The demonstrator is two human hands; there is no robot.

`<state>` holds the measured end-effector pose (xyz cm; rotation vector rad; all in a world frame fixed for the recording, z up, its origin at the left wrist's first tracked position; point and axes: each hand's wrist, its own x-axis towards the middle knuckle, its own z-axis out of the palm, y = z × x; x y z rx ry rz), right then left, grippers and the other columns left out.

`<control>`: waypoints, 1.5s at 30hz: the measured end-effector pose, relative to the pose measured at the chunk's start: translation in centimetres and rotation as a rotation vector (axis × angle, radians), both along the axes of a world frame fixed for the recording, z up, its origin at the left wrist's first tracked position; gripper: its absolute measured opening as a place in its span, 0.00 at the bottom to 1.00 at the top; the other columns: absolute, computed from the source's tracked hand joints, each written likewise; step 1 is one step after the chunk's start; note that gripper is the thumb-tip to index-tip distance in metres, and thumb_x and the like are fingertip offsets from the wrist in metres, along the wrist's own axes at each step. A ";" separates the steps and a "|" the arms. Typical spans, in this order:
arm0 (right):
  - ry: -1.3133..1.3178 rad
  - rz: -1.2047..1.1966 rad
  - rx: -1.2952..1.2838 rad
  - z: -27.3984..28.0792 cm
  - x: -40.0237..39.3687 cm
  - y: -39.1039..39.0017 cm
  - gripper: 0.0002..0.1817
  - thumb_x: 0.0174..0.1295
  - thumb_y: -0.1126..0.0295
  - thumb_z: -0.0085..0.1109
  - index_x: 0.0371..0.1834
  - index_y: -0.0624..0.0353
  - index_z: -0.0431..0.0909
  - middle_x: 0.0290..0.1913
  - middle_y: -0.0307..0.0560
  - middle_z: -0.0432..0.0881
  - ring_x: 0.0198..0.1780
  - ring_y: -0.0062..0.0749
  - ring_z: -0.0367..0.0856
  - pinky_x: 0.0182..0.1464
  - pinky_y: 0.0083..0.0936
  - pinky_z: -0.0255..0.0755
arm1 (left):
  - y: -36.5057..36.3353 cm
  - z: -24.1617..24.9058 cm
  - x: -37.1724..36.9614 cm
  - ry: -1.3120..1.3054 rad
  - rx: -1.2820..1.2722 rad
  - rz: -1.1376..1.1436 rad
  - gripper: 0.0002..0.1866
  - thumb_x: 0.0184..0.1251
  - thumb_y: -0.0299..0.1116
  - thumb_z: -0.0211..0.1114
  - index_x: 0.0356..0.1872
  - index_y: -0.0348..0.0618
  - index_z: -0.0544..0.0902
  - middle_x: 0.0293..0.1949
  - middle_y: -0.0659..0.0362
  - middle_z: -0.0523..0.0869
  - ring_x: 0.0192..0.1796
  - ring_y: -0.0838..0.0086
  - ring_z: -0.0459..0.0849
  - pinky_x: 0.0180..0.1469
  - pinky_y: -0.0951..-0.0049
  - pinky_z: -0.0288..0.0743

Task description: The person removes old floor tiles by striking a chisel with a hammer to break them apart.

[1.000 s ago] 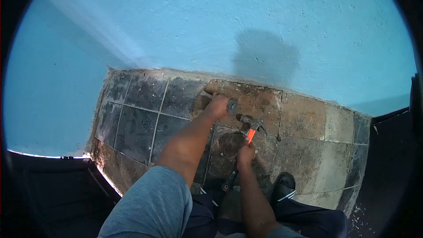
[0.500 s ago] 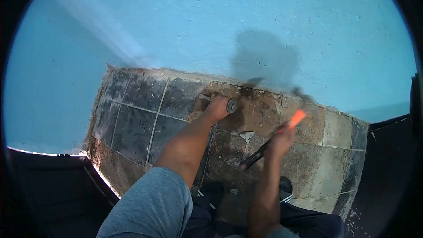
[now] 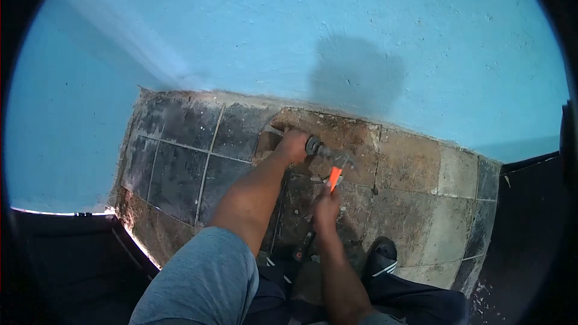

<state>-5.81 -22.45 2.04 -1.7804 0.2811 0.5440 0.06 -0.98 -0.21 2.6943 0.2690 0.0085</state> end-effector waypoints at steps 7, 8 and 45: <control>-0.316 -0.463 0.363 11.6 11.1 -3.8 0.22 0.80 0.48 0.45 0.34 0.52 0.70 0.25 0.34 0.68 0.25 0.17 0.65 0.26 0.20 0.60 | 0.2 1.0 1.4 0.158 -0.115 0.085 0.10 0.60 0.39 0.70 0.41 0.50 0.88 0.43 0.48 0.89 0.53 0.48 0.84 0.63 0.37 0.66; -0.395 -0.526 0.407 14.3 11.9 -4.3 0.24 0.80 0.45 0.44 0.33 0.52 0.70 0.25 0.34 0.68 0.24 0.17 0.65 0.25 0.19 0.59 | 0.3 1.3 1.4 0.194 -0.136 0.090 0.10 0.61 0.39 0.69 0.41 0.50 0.88 0.44 0.49 0.89 0.54 0.48 0.83 0.64 0.36 0.64; 0.002 -0.124 0.087 1.4 5.0 -2.2 0.23 0.80 0.50 0.47 0.38 0.61 0.76 0.26 0.38 0.72 0.28 0.25 0.69 0.32 0.30 0.65 | 0.8 1.4 -0.7 0.063 -0.197 0.248 0.15 0.59 0.41 0.71 0.34 0.37 0.87 0.36 0.41 0.89 0.44 0.44 0.87 0.48 0.47 0.81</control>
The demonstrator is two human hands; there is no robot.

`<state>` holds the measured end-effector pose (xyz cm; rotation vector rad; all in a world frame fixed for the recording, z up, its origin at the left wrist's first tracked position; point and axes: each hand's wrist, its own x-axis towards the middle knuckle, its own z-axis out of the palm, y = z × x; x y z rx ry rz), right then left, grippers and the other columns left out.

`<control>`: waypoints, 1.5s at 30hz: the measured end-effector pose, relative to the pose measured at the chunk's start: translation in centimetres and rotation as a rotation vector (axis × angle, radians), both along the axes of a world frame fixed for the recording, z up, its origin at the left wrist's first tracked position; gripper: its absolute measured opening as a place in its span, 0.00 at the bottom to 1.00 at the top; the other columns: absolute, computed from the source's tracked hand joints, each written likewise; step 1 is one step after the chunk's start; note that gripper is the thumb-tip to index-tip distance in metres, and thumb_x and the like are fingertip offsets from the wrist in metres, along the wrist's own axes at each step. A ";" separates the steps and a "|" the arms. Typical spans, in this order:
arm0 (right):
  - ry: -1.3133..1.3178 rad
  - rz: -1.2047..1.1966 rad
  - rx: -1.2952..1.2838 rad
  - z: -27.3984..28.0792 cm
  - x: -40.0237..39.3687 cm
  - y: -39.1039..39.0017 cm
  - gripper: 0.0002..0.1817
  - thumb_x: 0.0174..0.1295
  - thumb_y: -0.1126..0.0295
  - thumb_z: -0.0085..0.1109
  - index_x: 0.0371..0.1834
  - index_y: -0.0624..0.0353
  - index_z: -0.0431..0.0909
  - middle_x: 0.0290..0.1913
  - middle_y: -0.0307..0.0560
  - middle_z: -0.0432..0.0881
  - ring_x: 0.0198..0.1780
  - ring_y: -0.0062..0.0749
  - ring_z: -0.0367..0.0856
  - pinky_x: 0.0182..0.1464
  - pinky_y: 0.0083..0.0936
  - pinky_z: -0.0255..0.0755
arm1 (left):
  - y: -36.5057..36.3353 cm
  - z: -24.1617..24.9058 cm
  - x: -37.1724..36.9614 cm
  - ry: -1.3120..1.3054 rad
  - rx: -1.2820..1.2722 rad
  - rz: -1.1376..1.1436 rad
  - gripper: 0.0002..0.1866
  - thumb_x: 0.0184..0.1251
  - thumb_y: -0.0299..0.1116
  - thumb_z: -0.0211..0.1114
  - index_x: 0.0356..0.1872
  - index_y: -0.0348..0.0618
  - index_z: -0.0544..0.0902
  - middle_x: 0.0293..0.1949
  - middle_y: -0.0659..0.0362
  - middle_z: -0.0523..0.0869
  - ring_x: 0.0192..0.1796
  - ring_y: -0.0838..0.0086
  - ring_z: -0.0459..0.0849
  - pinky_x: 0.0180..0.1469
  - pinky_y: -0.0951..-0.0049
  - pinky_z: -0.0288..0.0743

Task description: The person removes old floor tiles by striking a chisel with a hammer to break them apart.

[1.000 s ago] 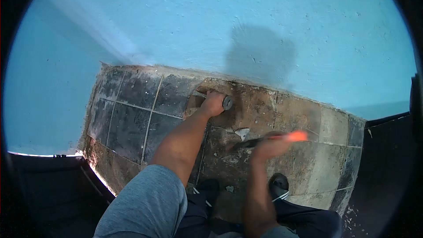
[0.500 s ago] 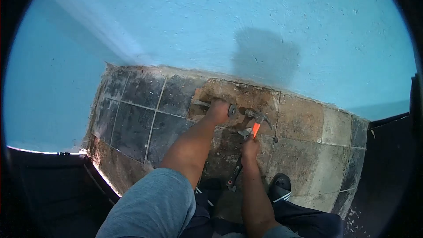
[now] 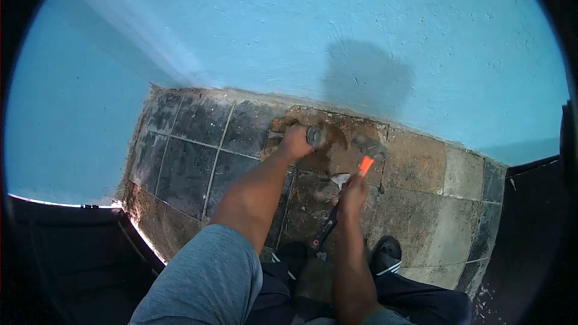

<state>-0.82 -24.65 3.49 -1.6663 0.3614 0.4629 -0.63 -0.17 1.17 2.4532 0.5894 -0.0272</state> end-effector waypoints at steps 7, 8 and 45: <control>-0.500 -0.442 0.347 14.6 4.5 0.0 0.24 0.81 0.46 0.42 0.33 0.55 0.67 0.23 0.36 0.67 0.21 0.20 0.63 0.22 0.21 0.61 | 0.0 -0.7 -0.4 -0.063 0.018 -0.090 0.13 0.58 0.39 0.71 0.34 0.38 0.88 0.39 0.41 0.89 0.46 0.45 0.87 0.52 0.49 0.80; -0.510 -0.506 0.347 15.3 4.0 0.6 0.25 0.81 0.46 0.42 0.33 0.55 0.67 0.23 0.36 0.66 0.21 0.20 0.63 0.23 0.21 0.61 | -0.2 -0.1 -0.5 -0.051 0.029 -0.106 0.13 0.58 0.39 0.71 0.35 0.38 0.88 0.39 0.41 0.89 0.47 0.45 0.87 0.53 0.49 0.80; -0.537 -0.442 0.281 15.1 7.0 -3.7 0.21 0.81 0.52 0.44 0.36 0.56 0.70 0.23 0.34 0.68 0.22 0.19 0.67 0.22 0.19 0.62 | -0.9 -2.4 -0.5 0.051 0.103 -0.043 0.11 0.62 0.41 0.69 0.35 0.45 0.88 0.36 0.45 0.89 0.44 0.48 0.87 0.50 0.48 0.80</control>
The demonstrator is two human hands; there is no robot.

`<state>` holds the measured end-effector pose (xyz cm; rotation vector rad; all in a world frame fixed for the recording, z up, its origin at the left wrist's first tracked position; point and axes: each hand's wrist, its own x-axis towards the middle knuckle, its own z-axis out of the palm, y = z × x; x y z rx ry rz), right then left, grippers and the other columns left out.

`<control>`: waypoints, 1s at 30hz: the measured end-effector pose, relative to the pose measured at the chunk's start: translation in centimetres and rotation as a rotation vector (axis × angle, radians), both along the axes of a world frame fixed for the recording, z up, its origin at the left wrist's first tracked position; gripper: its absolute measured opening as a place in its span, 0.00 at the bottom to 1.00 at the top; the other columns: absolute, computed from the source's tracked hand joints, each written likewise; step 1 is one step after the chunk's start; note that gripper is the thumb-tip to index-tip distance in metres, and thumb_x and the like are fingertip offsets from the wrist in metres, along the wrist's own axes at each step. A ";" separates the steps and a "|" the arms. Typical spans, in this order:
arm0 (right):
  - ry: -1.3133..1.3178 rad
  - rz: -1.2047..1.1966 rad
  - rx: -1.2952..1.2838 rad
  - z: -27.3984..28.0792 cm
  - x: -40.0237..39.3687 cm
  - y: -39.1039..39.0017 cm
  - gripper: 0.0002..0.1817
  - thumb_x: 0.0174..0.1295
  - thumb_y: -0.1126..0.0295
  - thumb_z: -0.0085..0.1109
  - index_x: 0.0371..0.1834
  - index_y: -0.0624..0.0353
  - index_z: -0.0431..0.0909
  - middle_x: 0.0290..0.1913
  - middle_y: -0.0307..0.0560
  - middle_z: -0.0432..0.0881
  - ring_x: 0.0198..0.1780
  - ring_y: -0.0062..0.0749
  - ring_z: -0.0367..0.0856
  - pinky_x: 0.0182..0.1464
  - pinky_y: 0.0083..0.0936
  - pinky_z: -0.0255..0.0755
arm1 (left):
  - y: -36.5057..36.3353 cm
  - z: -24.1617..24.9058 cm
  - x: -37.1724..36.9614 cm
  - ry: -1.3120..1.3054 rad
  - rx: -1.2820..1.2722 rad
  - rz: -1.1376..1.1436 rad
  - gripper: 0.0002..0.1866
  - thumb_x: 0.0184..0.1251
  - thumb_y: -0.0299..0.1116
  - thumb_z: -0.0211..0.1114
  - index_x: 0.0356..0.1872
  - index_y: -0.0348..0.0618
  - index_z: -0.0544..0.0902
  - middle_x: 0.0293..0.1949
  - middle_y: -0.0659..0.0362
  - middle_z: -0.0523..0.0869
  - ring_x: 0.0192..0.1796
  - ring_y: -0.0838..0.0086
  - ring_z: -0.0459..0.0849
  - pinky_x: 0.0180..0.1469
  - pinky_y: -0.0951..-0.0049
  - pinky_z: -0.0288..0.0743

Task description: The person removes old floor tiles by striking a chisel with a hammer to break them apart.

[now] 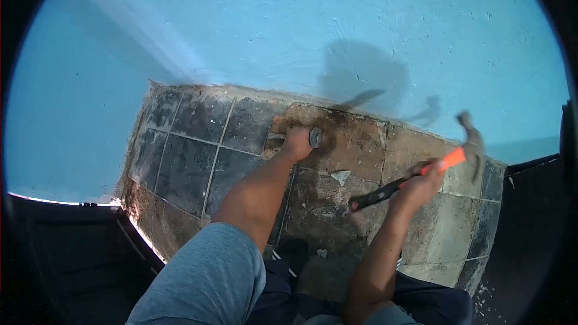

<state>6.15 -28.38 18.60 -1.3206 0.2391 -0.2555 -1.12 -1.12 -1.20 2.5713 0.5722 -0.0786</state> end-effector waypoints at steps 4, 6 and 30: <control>-0.116 -0.162 0.029 -1.7 -1.5 0.6 0.21 0.81 0.52 0.44 0.35 0.58 0.69 0.25 0.39 0.68 0.22 0.23 0.67 0.23 0.22 0.63 | -0.2 0.6 -0.2 -0.001 -0.029 -0.022 0.09 0.60 0.38 0.70 0.35 0.44 0.88 0.36 0.45 0.89 0.43 0.48 0.87 0.49 0.48 0.80; -0.105 -0.211 -0.564 -11.3 -5.4 2.3 0.22 0.81 0.52 0.43 0.40 0.63 0.71 0.31 0.46 0.72 0.29 0.36 0.72 0.35 0.32 0.72 | -0.3 0.7 -0.4 -0.015 -0.026 0.002 0.08 0.59 0.36 0.71 0.34 0.43 0.88 0.36 0.45 0.89 0.43 0.48 0.88 0.49 0.48 0.81; 0.682 0.572 -0.286 -21.3 -9.6 2.4 0.19 0.80 0.53 0.47 0.35 0.54 0.73 0.23 0.34 0.69 0.20 0.22 0.66 0.21 0.26 0.61 | -3.1 -0.6 -2.4 0.107 0.030 -0.145 0.13 0.54 0.27 0.70 0.43 0.44 0.88 0.43 0.46 0.89 0.51 0.48 0.86 0.58 0.48 0.77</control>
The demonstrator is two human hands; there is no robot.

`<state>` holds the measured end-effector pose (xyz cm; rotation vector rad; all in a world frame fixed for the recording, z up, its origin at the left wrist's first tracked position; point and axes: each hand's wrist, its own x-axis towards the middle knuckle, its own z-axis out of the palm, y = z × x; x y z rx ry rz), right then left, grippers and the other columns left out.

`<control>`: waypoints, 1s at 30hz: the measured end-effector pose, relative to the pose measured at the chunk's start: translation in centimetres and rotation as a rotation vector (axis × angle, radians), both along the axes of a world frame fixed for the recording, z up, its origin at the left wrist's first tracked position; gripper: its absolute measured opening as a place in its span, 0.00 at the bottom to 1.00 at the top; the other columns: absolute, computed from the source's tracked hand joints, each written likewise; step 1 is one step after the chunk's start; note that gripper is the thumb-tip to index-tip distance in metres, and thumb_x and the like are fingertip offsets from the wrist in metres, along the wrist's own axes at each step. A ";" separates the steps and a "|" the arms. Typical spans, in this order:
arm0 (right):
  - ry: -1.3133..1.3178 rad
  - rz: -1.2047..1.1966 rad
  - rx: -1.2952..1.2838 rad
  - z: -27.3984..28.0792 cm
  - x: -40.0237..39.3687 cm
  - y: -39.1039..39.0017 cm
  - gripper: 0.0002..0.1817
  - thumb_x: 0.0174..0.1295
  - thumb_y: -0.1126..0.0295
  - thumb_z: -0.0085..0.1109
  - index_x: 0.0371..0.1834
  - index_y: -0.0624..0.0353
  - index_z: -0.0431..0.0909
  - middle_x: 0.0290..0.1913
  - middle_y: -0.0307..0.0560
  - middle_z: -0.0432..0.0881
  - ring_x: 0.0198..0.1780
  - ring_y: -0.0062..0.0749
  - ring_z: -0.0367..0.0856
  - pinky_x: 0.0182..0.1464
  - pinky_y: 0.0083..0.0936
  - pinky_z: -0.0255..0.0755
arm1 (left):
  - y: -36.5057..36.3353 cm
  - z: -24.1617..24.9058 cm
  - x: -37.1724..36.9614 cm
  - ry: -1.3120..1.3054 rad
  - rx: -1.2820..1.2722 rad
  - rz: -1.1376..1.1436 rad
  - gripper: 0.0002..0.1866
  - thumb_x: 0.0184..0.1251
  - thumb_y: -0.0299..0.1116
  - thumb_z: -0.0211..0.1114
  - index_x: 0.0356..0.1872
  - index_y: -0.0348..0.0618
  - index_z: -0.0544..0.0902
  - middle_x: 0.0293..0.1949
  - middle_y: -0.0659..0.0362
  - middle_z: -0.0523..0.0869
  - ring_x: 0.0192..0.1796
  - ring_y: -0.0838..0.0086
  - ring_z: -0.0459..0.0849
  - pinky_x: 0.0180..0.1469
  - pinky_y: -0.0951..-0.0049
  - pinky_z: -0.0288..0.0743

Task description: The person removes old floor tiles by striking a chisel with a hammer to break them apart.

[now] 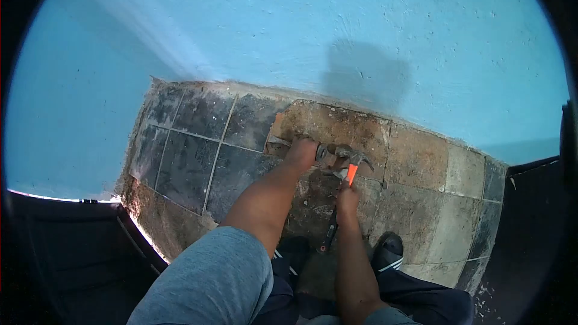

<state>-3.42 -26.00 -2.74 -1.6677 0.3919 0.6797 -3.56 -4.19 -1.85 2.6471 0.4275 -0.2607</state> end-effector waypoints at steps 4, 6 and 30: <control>-0.054 -0.071 0.073 3.8 2.3 -0.4 0.20 0.80 0.50 0.46 0.34 0.53 0.72 0.21 0.34 0.68 0.18 0.22 0.65 0.21 0.25 0.60 | 0.3 0.0 0.4 -0.063 -0.056 0.076 0.10 0.55 0.28 0.71 0.40 0.46 0.88 0.40 0.49 0.89 0.52 0.52 0.86 0.60 0.45 0.74; -0.146 -0.185 0.115 4.9 3.9 -1.0 0.21 0.80 0.50 0.44 0.33 0.52 0.71 0.21 0.34 0.67 0.18 0.21 0.65 0.20 0.24 0.59 | 0.5 0.1 0.8 -0.069 -0.057 0.097 0.10 0.55 0.29 0.71 0.40 0.48 0.88 0.40 0.49 0.89 0.52 0.52 0.86 0.59 0.45 0.74; -0.254 -0.538 0.133 7.5 4.3 -0.3 0.21 0.79 0.50 0.46 0.32 0.53 0.72 0.23 0.34 0.67 0.20 0.25 0.64 0.24 0.27 0.59 | 1.4 -0.8 1.7 0.088 0.010 0.093 0.14 0.55 0.36 0.74 0.43 0.47 0.87 0.44 0.48 0.89 0.52 0.52 0.86 0.59 0.50 0.78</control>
